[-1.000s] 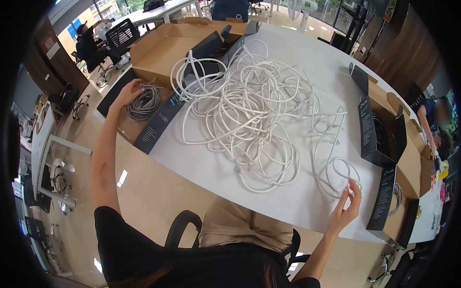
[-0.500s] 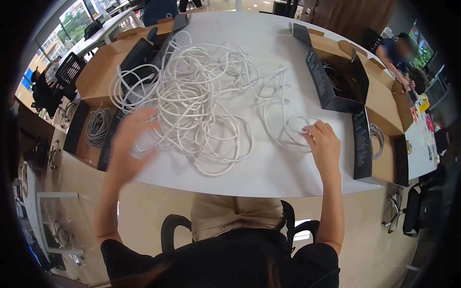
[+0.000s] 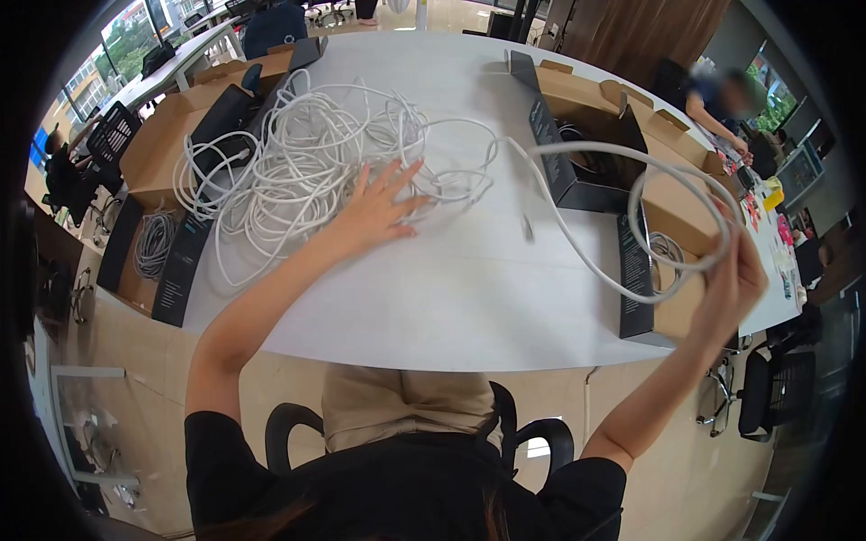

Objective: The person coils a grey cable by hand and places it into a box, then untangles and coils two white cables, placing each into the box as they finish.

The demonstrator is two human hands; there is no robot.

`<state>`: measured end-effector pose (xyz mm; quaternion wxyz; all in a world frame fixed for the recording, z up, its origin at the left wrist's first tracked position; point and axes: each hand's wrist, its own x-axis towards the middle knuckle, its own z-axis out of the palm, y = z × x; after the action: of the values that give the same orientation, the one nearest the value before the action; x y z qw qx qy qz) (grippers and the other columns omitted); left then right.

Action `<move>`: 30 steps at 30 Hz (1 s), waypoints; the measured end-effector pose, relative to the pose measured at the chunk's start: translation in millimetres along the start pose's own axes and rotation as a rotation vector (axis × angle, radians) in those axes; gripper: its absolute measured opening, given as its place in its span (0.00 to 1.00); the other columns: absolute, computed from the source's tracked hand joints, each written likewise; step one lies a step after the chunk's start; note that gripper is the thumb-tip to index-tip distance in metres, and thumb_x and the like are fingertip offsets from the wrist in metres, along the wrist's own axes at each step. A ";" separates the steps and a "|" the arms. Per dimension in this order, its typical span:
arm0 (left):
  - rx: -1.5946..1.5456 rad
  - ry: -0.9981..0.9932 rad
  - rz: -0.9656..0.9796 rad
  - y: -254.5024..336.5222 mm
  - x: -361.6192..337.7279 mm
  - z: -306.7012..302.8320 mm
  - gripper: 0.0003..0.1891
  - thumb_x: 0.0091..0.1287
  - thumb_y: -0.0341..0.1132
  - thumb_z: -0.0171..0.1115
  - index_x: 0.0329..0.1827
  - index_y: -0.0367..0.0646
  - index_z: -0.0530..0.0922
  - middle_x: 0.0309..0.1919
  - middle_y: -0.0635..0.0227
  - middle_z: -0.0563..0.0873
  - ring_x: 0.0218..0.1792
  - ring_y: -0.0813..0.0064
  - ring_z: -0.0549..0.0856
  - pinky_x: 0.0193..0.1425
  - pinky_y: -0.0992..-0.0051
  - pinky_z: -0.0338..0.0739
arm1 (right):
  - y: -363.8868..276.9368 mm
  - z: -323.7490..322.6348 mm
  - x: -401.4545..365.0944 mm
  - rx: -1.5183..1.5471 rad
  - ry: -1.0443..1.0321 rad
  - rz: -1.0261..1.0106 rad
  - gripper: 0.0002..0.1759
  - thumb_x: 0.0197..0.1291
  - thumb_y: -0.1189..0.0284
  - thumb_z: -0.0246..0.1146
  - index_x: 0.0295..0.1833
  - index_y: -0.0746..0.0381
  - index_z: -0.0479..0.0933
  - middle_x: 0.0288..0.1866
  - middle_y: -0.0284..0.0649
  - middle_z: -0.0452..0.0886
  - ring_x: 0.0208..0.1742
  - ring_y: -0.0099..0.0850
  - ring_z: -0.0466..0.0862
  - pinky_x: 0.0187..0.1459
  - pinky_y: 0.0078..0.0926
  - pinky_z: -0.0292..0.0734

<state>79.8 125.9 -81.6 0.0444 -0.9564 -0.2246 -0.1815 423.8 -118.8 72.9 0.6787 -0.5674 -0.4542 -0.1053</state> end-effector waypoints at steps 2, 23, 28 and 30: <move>0.006 0.025 -0.028 -13.6 23.2 9.1 0.28 0.57 0.52 0.61 0.59 0.50 0.72 0.72 0.64 0.51 0.71 0.55 0.51 0.68 0.40 0.44 | -3.9 -37.2 4.7 0.068 0.035 -0.005 0.13 0.62 0.73 0.58 0.48 0.70 0.78 0.34 0.32 0.80 0.29 0.10 0.73 0.24 0.04 0.61; -0.035 -0.147 -0.263 -45.0 118.6 27.4 0.23 0.56 0.53 0.63 0.51 0.51 0.77 0.72 0.67 0.52 0.69 0.56 0.58 0.66 0.36 0.44 | -18.9 -128.5 15.0 0.111 0.248 0.263 0.18 0.66 0.68 0.54 0.54 0.69 0.74 0.21 0.23 0.55 0.16 0.08 0.48 0.15 0.12 0.39; -0.091 -0.258 -0.306 1.8 95.4 -40.7 0.21 0.57 0.52 0.62 0.48 0.52 0.79 0.66 0.62 0.65 0.64 0.58 0.68 0.65 0.35 0.44 | -34.6 -20.5 29.1 0.006 0.057 0.130 0.15 0.62 0.69 0.59 0.50 0.66 0.79 0.21 0.22 0.62 0.20 0.08 0.55 0.18 0.10 0.41; -0.147 -0.040 -0.200 25.6 85.3 -69.7 0.20 0.56 0.51 0.63 0.46 0.48 0.79 0.60 0.64 0.72 0.56 0.61 0.75 0.64 0.41 0.53 | -45.2 23.5 33.7 -0.050 0.008 0.044 0.14 0.61 0.68 0.60 0.48 0.66 0.80 0.20 0.22 0.67 0.20 0.08 0.58 0.19 0.11 0.44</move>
<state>139.5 126.7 14.4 -0.0484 -0.9332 -0.3060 -0.1821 401.4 -101.0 126.8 0.6681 -0.5938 -0.4362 -0.1040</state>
